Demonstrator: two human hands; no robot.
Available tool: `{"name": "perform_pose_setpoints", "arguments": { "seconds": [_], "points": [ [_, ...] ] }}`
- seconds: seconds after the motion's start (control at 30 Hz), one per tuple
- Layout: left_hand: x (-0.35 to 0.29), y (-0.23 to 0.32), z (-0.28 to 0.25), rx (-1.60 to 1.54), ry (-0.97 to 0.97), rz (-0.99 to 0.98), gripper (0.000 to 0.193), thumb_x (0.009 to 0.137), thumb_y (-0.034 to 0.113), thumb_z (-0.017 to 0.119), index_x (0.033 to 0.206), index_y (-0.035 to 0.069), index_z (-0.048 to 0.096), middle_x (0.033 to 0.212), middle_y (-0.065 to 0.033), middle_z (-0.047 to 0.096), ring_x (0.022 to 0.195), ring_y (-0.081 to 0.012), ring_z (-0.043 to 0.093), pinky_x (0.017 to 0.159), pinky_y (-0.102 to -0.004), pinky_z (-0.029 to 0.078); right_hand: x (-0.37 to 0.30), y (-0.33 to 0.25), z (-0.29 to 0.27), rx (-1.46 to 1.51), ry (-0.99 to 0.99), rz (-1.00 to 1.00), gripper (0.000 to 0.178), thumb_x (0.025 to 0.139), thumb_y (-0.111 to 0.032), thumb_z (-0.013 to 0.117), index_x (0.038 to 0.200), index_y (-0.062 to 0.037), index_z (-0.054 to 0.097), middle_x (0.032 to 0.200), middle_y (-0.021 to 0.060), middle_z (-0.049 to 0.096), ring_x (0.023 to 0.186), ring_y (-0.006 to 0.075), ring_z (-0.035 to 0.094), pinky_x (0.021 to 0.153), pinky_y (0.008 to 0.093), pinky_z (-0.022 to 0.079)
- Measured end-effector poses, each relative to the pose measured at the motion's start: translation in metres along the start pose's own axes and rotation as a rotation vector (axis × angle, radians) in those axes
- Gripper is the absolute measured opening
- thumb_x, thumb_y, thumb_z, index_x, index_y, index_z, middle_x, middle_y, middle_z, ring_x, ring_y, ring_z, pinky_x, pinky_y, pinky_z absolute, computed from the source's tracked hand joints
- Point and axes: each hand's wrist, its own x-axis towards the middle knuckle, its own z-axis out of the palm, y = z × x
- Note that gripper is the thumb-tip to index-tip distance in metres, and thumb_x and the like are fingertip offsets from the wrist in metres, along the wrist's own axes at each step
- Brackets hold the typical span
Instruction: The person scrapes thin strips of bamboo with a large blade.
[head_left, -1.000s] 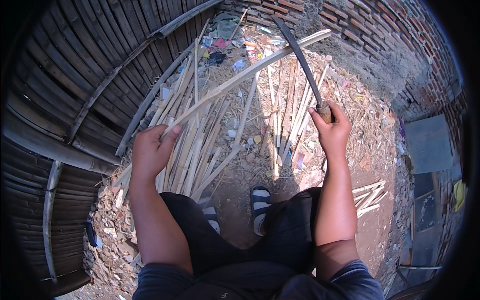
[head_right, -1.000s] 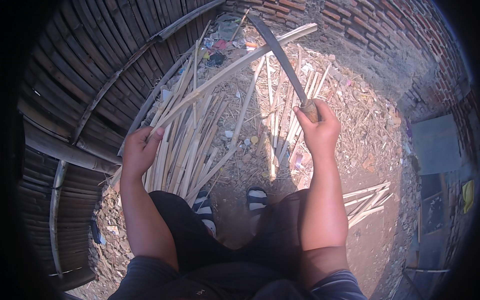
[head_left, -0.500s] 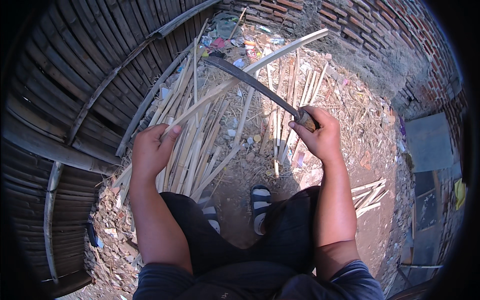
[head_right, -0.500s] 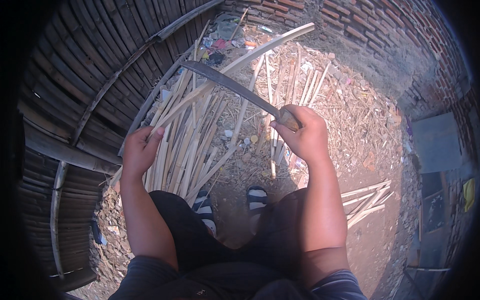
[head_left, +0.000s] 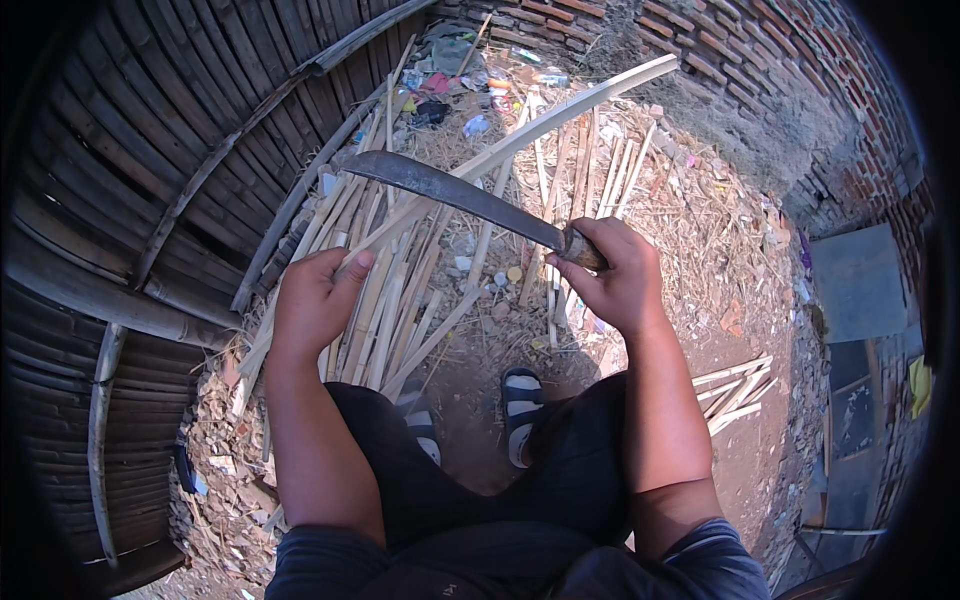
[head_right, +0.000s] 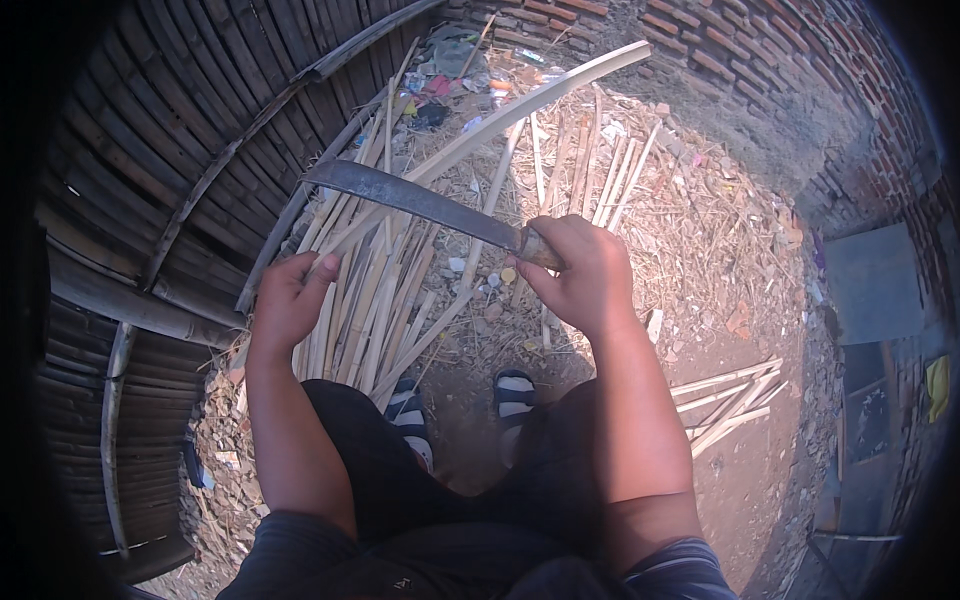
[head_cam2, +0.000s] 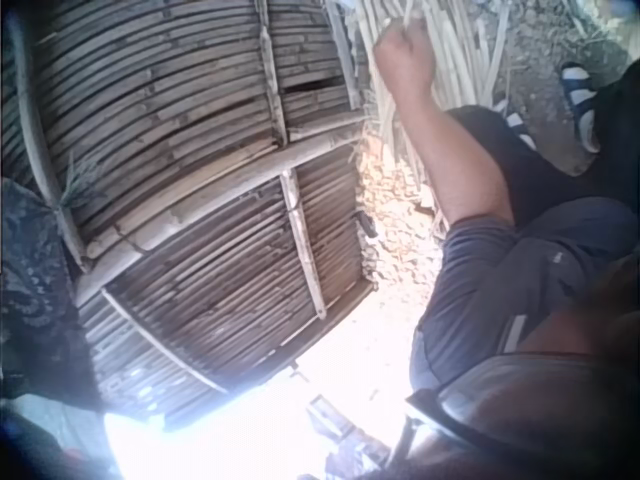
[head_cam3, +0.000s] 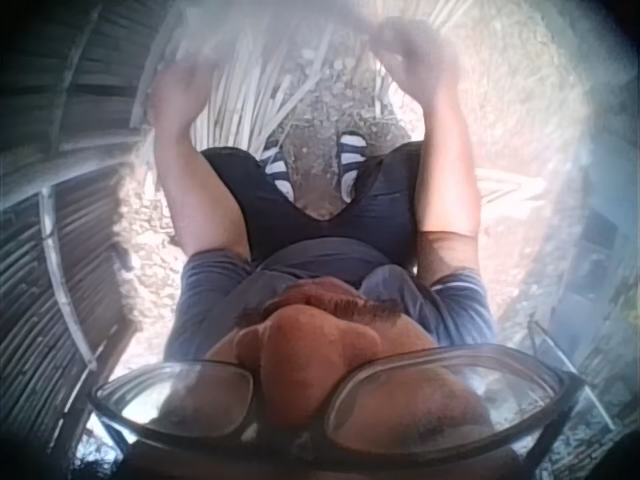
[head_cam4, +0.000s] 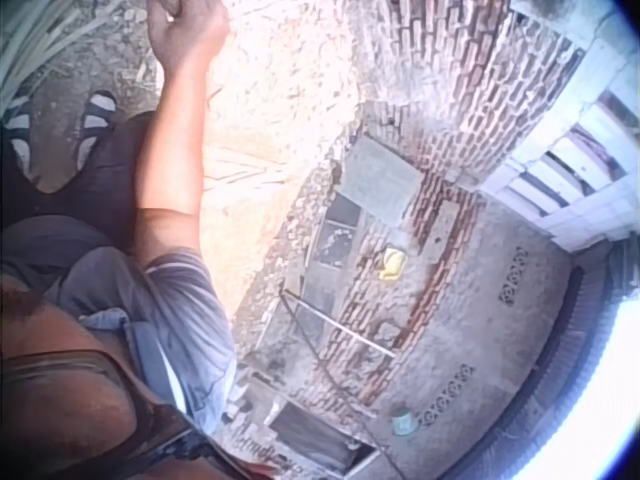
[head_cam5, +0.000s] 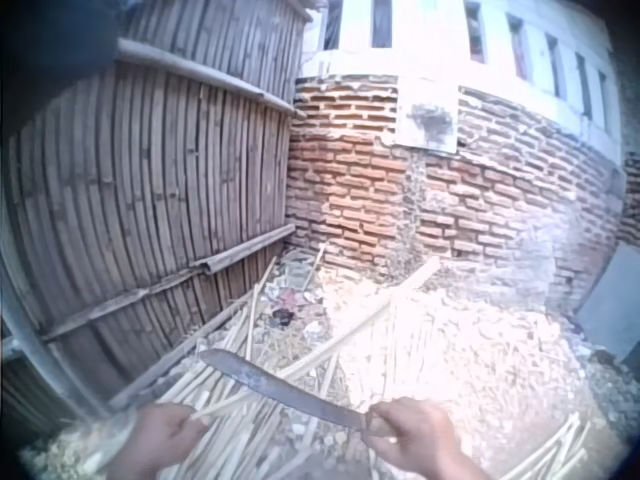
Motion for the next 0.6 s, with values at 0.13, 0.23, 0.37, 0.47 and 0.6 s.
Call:
{"name": "perform_pose_setpoints", "arguments": {
  "seconds": [0.13,0.23,0.37,0.47,0.6],
  "points": [
    [0.000,-0.001,0.001,-0.034,-0.040,-0.017,0.052,0.103,0.048,0.070,0.097,-0.004,0.075,0.081,-0.0121,0.069,0.077,-0.0172,0.060,0.076,-0.0353,0.050,0.000,0.004,-0.001,-0.051,0.063,0.045,0.041,0.077,-0.029,0.092,0.110,-0.0102,0.076,0.088,0.0100,0.072,0.081,0.0321,0.072,0.072,0.0430,0.057],
    [-0.001,0.000,0.002,-0.050,-0.057,-0.019,0.052,0.103,0.048,0.070,0.097,-0.003,0.075,0.080,-0.0104,0.068,0.077,-0.0158,0.059,0.076,-0.0346,0.049,0.003,0.018,-0.005,-0.056,0.116,0.042,0.040,0.077,-0.026,0.092,0.110,-0.0110,0.076,0.090,0.0094,0.071,0.081,0.0315,0.072,0.071,0.0425,0.057],
    [0.002,0.000,0.005,-0.047,-0.087,-0.029,0.052,0.104,0.048,0.068,0.096,-0.003,0.075,0.078,-0.0088,0.066,0.077,-0.0139,0.058,0.075,-0.0338,0.049,-0.001,0.014,-0.002,-0.030,0.087,0.058,0.039,0.075,-0.023,0.092,0.108,-0.0107,0.075,0.089,0.0094,0.070,0.080,0.0320,0.071,0.071,0.0429,0.056],
    [0.001,-0.005,0.007,-0.018,-0.072,0.006,0.052,0.105,0.049,0.067,0.096,-0.002,0.074,0.078,-0.0079,0.066,0.077,-0.0131,0.057,0.075,-0.0337,0.049,0.000,0.001,0.006,0.013,0.038,0.000,0.040,0.074,-0.022,0.092,0.107,-0.0101,0.074,0.088,0.0099,0.070,0.079,0.0327,0.070,0.070,0.0433,0.056],
    [-0.001,0.001,0.003,-0.054,-0.086,-0.030,0.051,0.105,0.048,0.067,0.096,-0.002,0.074,0.077,-0.0066,0.065,0.078,-0.0125,0.056,0.075,-0.0332,0.049,0.003,0.000,0.000,-0.020,0.056,0.008,0.039,0.076,-0.022,0.092,0.108,-0.0098,0.073,0.090,0.0103,0.070,0.081,0.0336,0.071,0.072,0.0434,0.056]
  ]
}}
